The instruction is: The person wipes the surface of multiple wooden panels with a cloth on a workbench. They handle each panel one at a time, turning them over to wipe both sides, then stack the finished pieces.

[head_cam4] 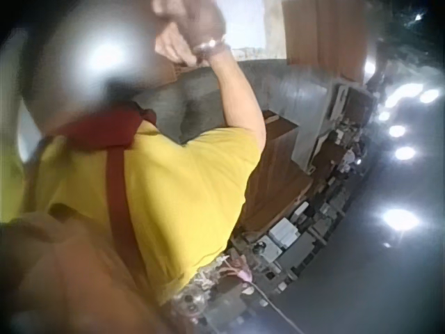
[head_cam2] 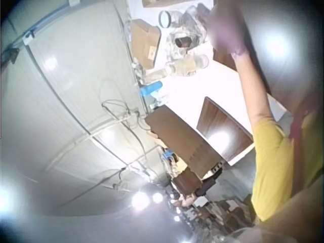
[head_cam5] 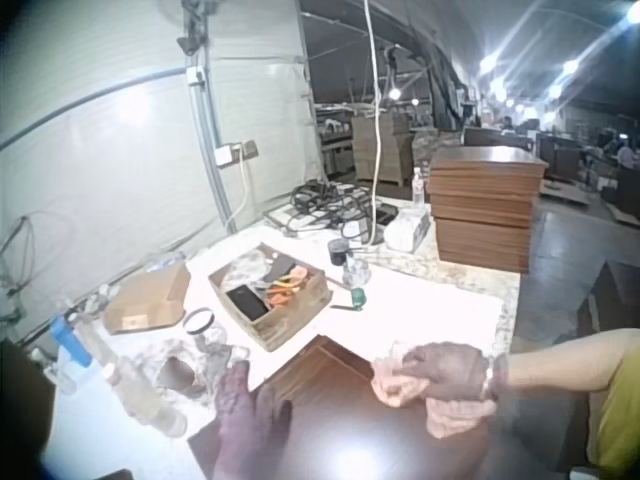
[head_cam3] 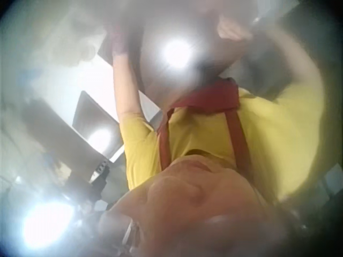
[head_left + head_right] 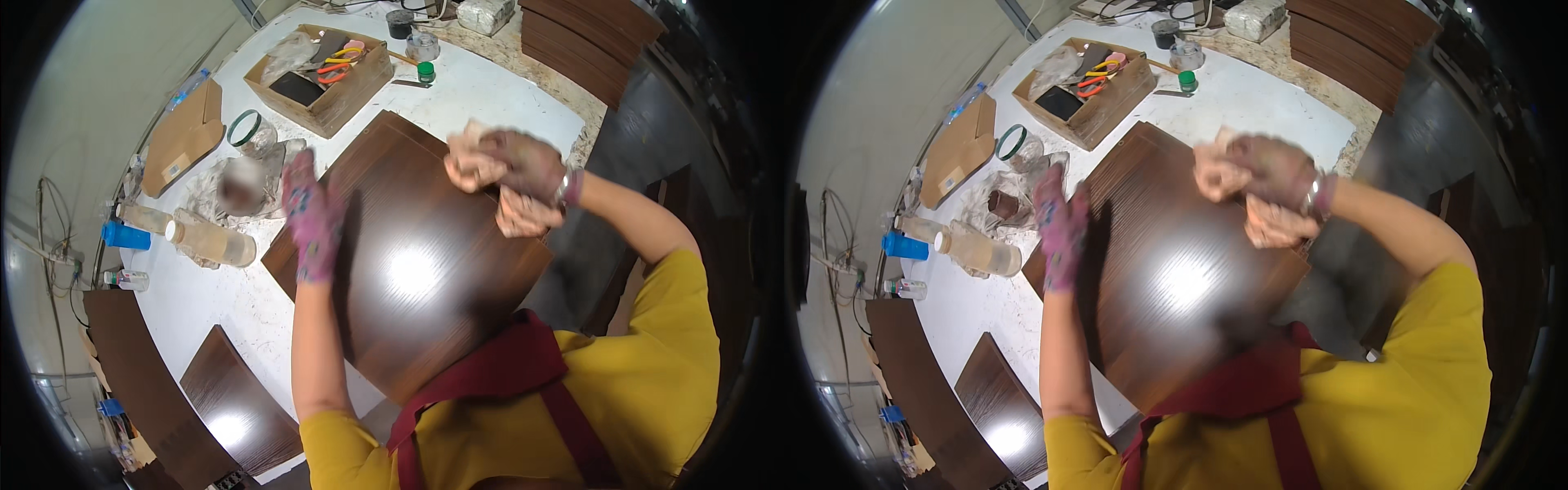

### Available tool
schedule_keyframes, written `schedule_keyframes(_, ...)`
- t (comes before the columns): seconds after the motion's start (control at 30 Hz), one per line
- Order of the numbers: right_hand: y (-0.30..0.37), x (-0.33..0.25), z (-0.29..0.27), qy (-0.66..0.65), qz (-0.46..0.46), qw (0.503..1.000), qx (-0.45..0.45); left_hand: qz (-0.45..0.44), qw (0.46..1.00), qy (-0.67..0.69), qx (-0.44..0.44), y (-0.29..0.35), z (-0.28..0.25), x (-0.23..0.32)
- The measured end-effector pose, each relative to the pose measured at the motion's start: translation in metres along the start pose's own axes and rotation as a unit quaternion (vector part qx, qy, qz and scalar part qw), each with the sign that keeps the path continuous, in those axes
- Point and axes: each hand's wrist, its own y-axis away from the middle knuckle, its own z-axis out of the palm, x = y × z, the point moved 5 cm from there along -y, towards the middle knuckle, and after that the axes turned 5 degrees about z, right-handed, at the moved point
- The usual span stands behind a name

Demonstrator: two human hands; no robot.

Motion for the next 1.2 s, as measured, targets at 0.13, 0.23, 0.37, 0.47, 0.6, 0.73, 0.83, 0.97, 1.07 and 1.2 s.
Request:
schedule_keyframes(0.13, 0.019, -0.002, 0.04, 0.156, -0.155, 0.976, 0.005, -0.039, 0.981, -0.115, -0.15, -0.006, 0.08, -0.011)
schedule_keyframes(0.23, -0.078, 0.012, 0.07, 0.065, -0.111, 0.99, 0.06, -0.009, 0.983, -0.097, -0.157, -0.006, 0.083, -0.004)
schedule_keyframes(0.37, -0.169, 0.017, 0.083, 0.107, -0.056, 0.986, 0.116, 0.002, 0.981, -0.087, -0.171, -0.021, 0.086, 0.007)
schedule_keyframes(0.47, -0.134, 0.009, 0.086, 0.006, -0.063, 0.996, 0.055, -0.043, 0.978, -0.106, -0.173, -0.01, 0.075, -0.003)
schedule_keyframes(0.6, -0.117, -0.001, 0.071, 0.003, -0.083, 0.996, 0.019, -0.027, 0.986, -0.085, -0.143, -0.01, 0.082, -0.004)
schedule_keyframes(0.73, -0.161, -0.004, 0.073, 0.117, -0.016, 0.992, 0.055, -0.023, 0.983, -0.088, -0.159, -0.019, 0.085, 0.003)
schedule_keyframes(0.83, -0.107, -0.008, 0.075, 0.197, -0.115, 0.969, 0.093, -0.034, 0.98, -0.108, -0.167, -0.016, 0.077, -0.003)
schedule_keyframes(0.97, -0.103, -0.003, 0.076, 0.128, -0.06, 0.99, 0.028, -0.034, 0.98, -0.108, -0.166, -0.008, 0.082, -0.01)
schedule_keyframes(1.07, -0.155, -0.016, 0.077, 0.066, -0.096, 0.99, 0.081, -0.039, 0.977, -0.102, -0.185, -0.015, 0.084, -0.005)
schedule_keyframes(1.2, -0.142, 0.018, 0.095, 0.159, -0.039, 0.983, 0.08, -0.015, 0.982, -0.104, -0.16, -0.015, 0.088, -0.001)
